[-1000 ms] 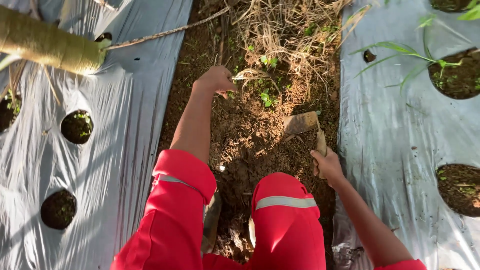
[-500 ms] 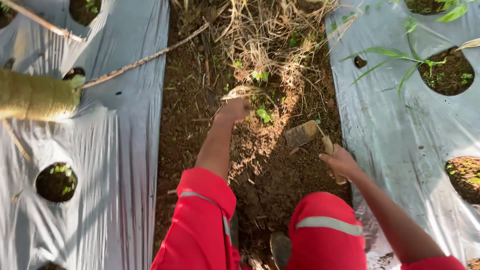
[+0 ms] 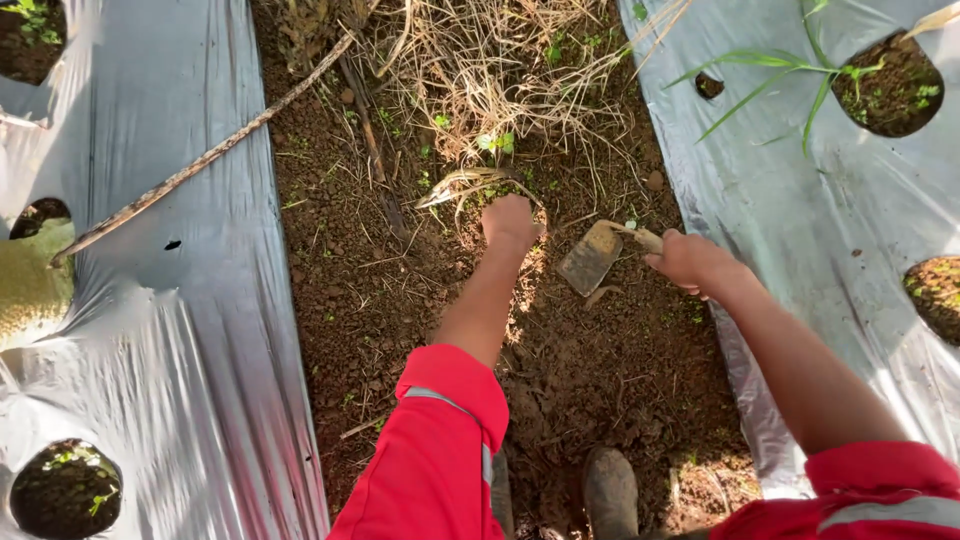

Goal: The person uses a small hand hoe to loosen soil and remove weeds from a narrow strip between two rows of plastic mulch. They gather the uprooted weeds by hand and discard them, then continue hoeing and pulling weeds along the row.

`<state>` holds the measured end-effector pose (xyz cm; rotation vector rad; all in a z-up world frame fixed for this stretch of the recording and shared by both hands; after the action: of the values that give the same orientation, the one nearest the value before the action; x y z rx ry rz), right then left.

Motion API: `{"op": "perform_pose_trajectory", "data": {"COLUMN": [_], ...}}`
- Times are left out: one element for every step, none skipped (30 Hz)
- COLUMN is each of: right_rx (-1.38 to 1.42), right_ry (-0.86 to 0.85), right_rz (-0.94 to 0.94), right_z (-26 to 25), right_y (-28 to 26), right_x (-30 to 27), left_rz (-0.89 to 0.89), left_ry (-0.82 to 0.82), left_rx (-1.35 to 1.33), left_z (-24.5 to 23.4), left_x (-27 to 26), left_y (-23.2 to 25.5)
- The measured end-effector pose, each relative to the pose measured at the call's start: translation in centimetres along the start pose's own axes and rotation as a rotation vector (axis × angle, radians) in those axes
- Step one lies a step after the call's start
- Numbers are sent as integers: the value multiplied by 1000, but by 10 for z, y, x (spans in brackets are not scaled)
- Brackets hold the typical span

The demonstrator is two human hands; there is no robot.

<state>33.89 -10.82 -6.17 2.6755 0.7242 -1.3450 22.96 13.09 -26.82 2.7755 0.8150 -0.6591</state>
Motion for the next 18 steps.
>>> {"op": "perform_pose_trajectory", "data": {"right_rx": [6,124,242,242,398,556,556,970,1386,1393,1578,1762,1768,1754,1739,1741,1698,1651], "right_ry": [1,6,10,11,104,197,198,223,243,241,282,319,313,357,401,393,407,425], "right_rz": [6,4,3,2,18,30,24,-6,-37,-39,-29,-16,-18,-41,-63,-65,-98,-131], "right_z": [4,6,8,30,48,67,87,111,135,153,171,189,186,178,170,162,152,141], "right_y": [-2,-5,-8,-3,5,11,11,12,14,7,2,-5,-20,-35,-49,-57,-65,-71], "right_x": [-9,-17,-25,-28,-31,-33,-32,-33,-34,-34,-34,-34,-46,-57,-69,-68,-66,-65], "left_rz": [8,2,-5,-5,35,71,67,76,85,85,96,104,100,105,110,103,97,94], "left_ry": [0,-1,-2,0,-22,-43,-40,-10,20,20,9,-3,-5,3,12,10,15,22], "left_rx": [3,42,80,80,84,92,94,74,55,62,84,105,112,112,113,116,122,124], "left_z": [27,53,79,64,49,33,23,15,6,-6,-18,-29,-19,-12,-4,-6,-7,-9], "left_x": [17,33,49,30,10,-9,-18,-31,-43,-56,-69,-83,-83,-81,-78,-81,-84,-85], "left_y": [2,2,2,-2,-3,-7,-14,-20,-25,-27,-30,-33,-34,-34,-35,-33,-32,-27]}}
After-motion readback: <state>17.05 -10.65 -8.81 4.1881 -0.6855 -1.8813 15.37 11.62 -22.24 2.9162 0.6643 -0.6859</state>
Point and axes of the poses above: each hand's wrist, its own x-axis towards the middle knuckle, its own z-axis out of the palm, y = z × x, the point moved 4 cm from there along x, towards the middle knuckle, and after that the axes turned 13 degrees about x, right-handed, at the moved point
